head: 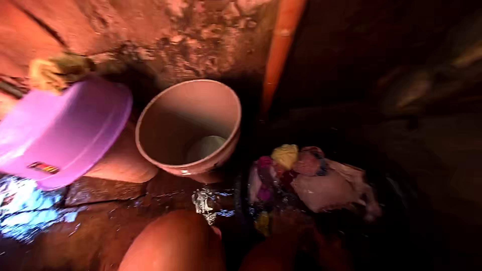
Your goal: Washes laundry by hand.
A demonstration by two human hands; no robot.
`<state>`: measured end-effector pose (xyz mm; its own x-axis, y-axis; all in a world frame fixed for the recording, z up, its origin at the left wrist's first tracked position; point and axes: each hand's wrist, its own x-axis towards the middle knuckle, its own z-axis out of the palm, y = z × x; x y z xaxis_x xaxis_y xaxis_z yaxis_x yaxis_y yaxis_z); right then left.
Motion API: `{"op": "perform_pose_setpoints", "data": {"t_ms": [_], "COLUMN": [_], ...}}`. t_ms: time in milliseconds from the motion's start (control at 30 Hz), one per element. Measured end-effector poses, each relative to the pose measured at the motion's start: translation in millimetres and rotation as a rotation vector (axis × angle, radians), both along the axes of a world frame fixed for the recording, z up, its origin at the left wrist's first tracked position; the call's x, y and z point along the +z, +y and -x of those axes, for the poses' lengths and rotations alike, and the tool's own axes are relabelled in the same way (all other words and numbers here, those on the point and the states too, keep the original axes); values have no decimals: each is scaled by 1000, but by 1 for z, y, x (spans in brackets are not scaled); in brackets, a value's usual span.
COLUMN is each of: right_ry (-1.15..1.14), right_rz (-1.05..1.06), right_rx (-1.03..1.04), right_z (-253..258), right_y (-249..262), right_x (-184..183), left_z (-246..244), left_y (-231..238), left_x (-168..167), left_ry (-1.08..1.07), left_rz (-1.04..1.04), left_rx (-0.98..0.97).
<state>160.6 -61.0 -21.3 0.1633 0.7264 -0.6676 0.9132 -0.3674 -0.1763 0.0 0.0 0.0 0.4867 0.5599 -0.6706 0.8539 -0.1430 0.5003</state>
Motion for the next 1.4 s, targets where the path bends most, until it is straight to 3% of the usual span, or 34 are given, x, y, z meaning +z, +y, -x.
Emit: {"op": "perform_pose_setpoints", "data": {"t_ms": [167,233,300,367,433,533,600,633,700,767,833,933,1033,1100,1200,1300,1400], "right_ry": [-72,-6,227,498,742,1011,1150,1215,1254,1170,1132,1509,1838,1926,1736,1315,806], "right_rz": [159,260,322,252,138,-58,-226,-322,-476,-542,-494,-356,-575,-765,-1037,-1286,-1513], "right_rx": [-6,-75,-268,-634,-854,-1078,-1218,-1223,-1131,-1003,-997,-985,-1075,-1090,-1014,-977,-548], "right_z": [19,14,16,30,44,63,68,69,59,39,17,-5,0,4,9,26,39], "right_y": [1,12,21,34,57,95,111,114,112,98,79,61,70,85,108,122,124], "right_x": [3,-1,6,39,86,160,189,195,195,189,183,187,213,239,275,306,311], "left_z": [22,24,30,34,37,31,20,15,5,-5,-13,-28,-44,-41,-38,-35,-30], "left_y": [-4,1,12,22,24,16,23,31,52,73,88,91,80,75,87,102,116], "left_x": [-18,-29,-37,-40,-35,7,36,49,84,123,154,202,237,247,260,266,269], "left_ry": [52,25,-164,-416,-558,-733,-949,-1090,-1313,-1428,-1400,-1172,-1199,-1235,-1338,-1467,-1452], "left_rz": [7,55,128,199,260,478,738,847,888,744,535,210,151,180,290,621,817], "left_rx": [-104,-46,174,463,646,1060,1354,1402,1382,1344,1219,817,499,498,783,959,903]}}
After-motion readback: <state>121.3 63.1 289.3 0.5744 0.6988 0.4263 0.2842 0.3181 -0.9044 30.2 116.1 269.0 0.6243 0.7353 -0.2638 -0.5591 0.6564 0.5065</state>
